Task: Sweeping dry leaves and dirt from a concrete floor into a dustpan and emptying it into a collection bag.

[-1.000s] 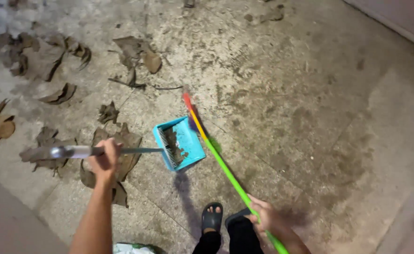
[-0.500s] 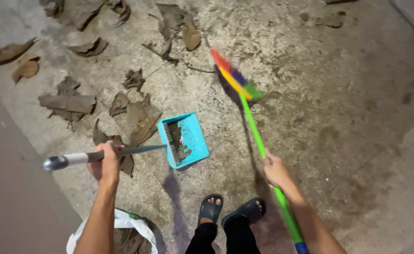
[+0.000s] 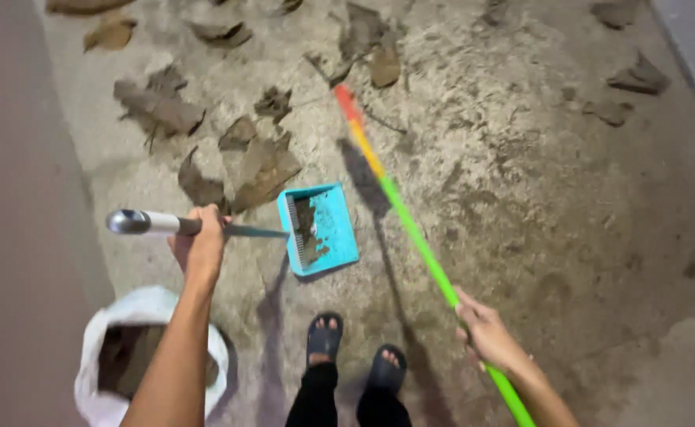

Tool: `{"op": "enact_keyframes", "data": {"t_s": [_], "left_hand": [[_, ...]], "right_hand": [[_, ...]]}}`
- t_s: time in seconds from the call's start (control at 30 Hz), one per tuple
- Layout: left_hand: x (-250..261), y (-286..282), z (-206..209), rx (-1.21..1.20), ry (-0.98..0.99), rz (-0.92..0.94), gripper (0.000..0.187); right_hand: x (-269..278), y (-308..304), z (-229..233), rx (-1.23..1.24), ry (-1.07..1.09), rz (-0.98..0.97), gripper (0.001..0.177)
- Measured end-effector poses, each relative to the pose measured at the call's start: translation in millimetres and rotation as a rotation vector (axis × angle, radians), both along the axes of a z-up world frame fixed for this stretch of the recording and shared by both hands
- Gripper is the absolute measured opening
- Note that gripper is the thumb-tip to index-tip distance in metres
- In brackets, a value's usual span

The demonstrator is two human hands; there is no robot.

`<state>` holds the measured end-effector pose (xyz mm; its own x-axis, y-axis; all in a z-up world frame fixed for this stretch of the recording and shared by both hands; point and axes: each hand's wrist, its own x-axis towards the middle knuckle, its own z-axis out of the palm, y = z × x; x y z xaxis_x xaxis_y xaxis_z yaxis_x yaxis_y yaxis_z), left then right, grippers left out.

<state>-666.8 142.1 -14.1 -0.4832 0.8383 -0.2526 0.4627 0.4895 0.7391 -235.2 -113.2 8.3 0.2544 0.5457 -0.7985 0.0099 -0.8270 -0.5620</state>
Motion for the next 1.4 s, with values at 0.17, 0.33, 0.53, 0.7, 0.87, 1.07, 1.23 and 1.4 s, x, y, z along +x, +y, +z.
{"op": "enact_keyframes", "data": {"t_s": [0.17,0.33,0.53,0.7,0.87,1.07,1.23,1.4], "left_hand": [[3,-58,37,0.012,-0.006,0.161,0.028],[6,-90,21,-0.029,-0.008,0.09,0.042],[3,-89,37,0.016,-0.054,0.169,0.033],[-36,-118,30,0.027,-0.041,0.213,0.026],[-45,-139,46,-0.045,0.001,0.264,0.03],[-45,-139,60,-0.016,-0.041,0.269,0.028],[-41,-144,73,0.036,-0.097,0.223,0.027],[-35,-144,79,0.002,-0.206,0.298,0.03]], "right_hand": [[-43,30,25,0.008,-0.266,0.263,0.051],[-32,-23,-116,-0.159,0.164,0.085,0.059],[-25,-2,6,-0.092,0.274,0.02,0.056],[-32,6,-44,0.06,-0.141,0.237,0.048],[-69,5,-82,0.029,-0.156,0.369,0.055],[-77,-22,-16,-0.292,0.262,0.249,0.055],[-66,-13,52,-0.225,0.297,0.261,0.054],[-83,7,1,-0.12,-0.33,0.483,0.056]]}}
